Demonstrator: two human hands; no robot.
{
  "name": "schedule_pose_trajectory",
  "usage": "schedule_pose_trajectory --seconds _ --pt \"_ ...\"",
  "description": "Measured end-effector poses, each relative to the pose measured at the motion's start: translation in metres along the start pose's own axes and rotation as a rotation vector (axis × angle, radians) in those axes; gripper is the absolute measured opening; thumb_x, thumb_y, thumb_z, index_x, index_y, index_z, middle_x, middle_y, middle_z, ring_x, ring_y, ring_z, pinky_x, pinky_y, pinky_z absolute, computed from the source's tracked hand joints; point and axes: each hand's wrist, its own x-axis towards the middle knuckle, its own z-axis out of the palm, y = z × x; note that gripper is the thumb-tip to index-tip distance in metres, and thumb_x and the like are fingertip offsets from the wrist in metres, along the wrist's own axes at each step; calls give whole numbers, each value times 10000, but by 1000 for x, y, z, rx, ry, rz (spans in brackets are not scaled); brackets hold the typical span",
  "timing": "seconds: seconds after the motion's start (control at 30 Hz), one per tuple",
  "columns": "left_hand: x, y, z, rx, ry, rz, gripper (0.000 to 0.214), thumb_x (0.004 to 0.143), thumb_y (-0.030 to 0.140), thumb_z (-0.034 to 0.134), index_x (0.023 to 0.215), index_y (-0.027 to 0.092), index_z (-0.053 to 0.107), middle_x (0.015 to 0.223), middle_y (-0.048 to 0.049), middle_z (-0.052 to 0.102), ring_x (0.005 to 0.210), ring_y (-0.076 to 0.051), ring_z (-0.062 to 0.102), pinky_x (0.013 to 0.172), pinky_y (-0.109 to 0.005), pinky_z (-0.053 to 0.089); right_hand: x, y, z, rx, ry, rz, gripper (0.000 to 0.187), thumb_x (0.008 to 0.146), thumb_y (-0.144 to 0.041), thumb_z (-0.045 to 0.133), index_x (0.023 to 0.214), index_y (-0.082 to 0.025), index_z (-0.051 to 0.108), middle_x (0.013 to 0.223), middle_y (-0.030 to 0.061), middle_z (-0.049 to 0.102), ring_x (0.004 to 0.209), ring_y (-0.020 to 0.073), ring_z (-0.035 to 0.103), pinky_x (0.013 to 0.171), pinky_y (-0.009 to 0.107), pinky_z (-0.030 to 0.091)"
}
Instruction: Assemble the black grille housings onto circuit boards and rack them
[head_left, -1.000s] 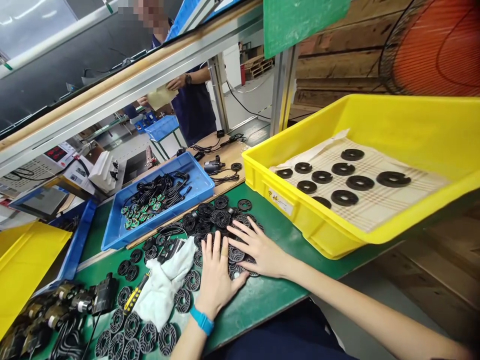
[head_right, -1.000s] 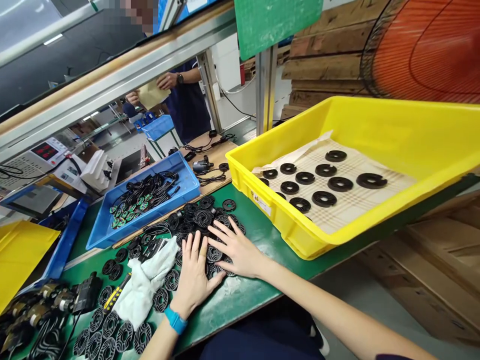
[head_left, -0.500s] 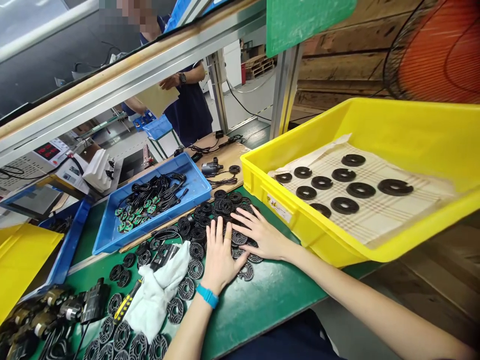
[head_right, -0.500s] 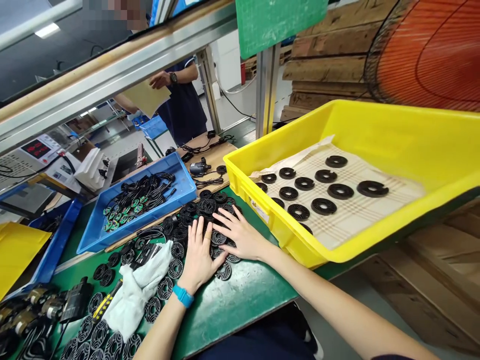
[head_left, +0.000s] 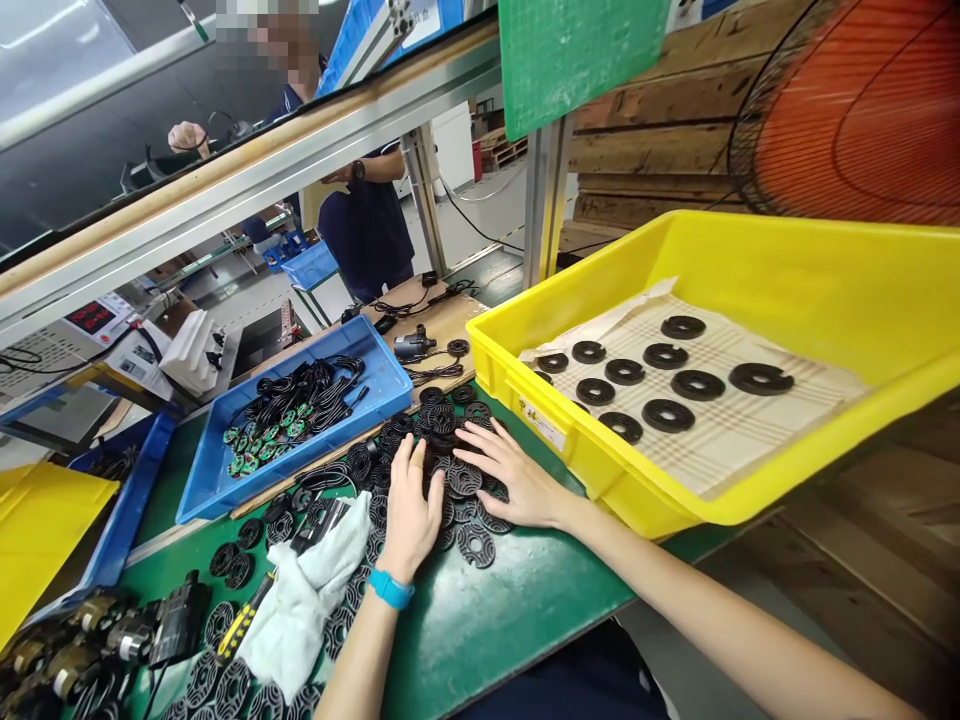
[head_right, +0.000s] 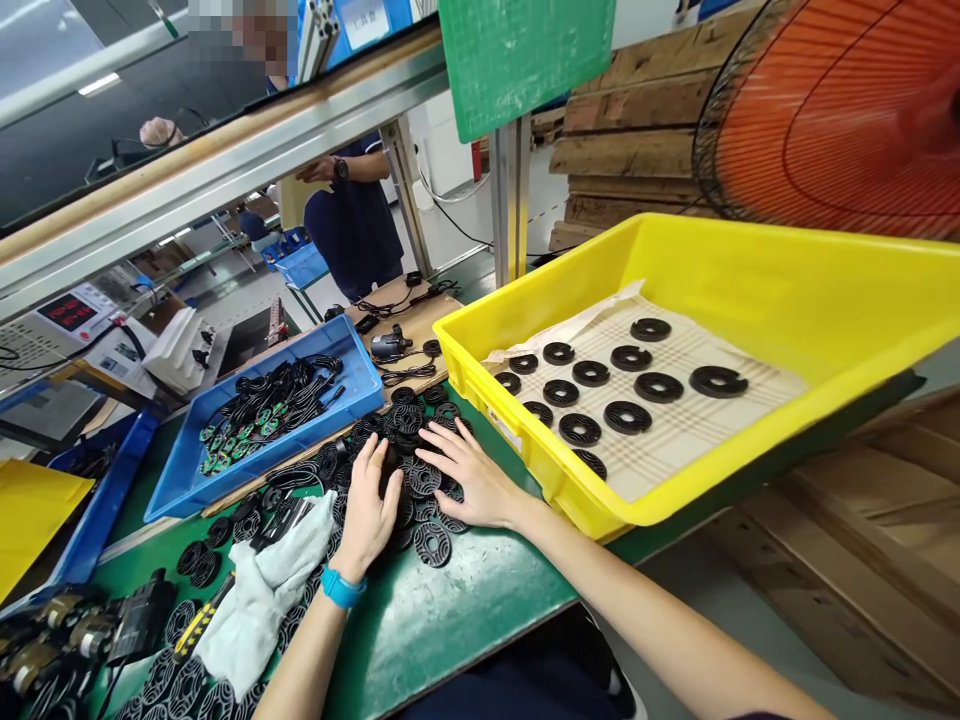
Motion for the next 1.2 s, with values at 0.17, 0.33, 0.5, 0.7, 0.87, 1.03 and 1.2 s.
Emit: schedule_pose_trajectory --seconds 0.17,0.33,0.5,0.7,0.87,1.03,1.2 --pt "13 -7 -1 30 -68 9 447 1044 237 439 1489 194 441 1516 -156 526 1446 -265 483 1202 -526 441 -1 4 6 0 118 108 642 979 -243 510 1598 -241 341 1644 136 382 1552 303 304 1245 655 260" --pt "12 5 -12 80 -82 -41 457 1023 213 479 1479 186 462 1571 -160 468 1462 -287 459 1201 -519 438 0 7 11 -2 203 164 529 1036 -251 472 1561 -235 405 1613 142 430 1523 298 369 1243 614 324" --pt "-38 10 -78 264 27 -91 485 1024 258 517 1500 221 431 1557 -131 492 1459 -278 455 1209 -494 427 -5 -14 8 -9 310 29 579 987 -178 583 1539 -278 442 1572 114 486 1469 327 450 1236 623 345" --pt "-132 -33 -138 511 90 -464 694 884 365 751 1488 226 438 1514 -166 508 1413 -403 465 1152 -626 412 13 -67 28 117 265 -118 480 953 -144 621 1409 -288 584 1359 109 651 1339 329 576 1142 590 474" --pt "-152 -65 -127 334 161 -468 704 898 214 702 1517 230 366 1388 -128 610 1326 -307 569 1090 -482 497 68 -123 73 120 -36 -242 441 993 -188 517 1430 -210 570 1384 151 641 1341 338 560 1178 605 417" --pt "-160 -67 -118 317 243 -395 350 914 163 639 1251 235 585 1106 -80 662 1070 -263 649 920 -428 561 102 -147 107 103 -210 -315 417 944 -125 515 1351 -177 593 1304 161 665 1283 328 577 1175 606 405" --pt "-159 -55 -122 303 320 -286 249 893 58 521 1038 231 625 1189 -105 614 1232 -284 575 1046 -496 491 103 -152 120 159 -191 -346 250 863 -35 517 1016 -181 651 1128 127 690 1129 283 627 1146 562 420"
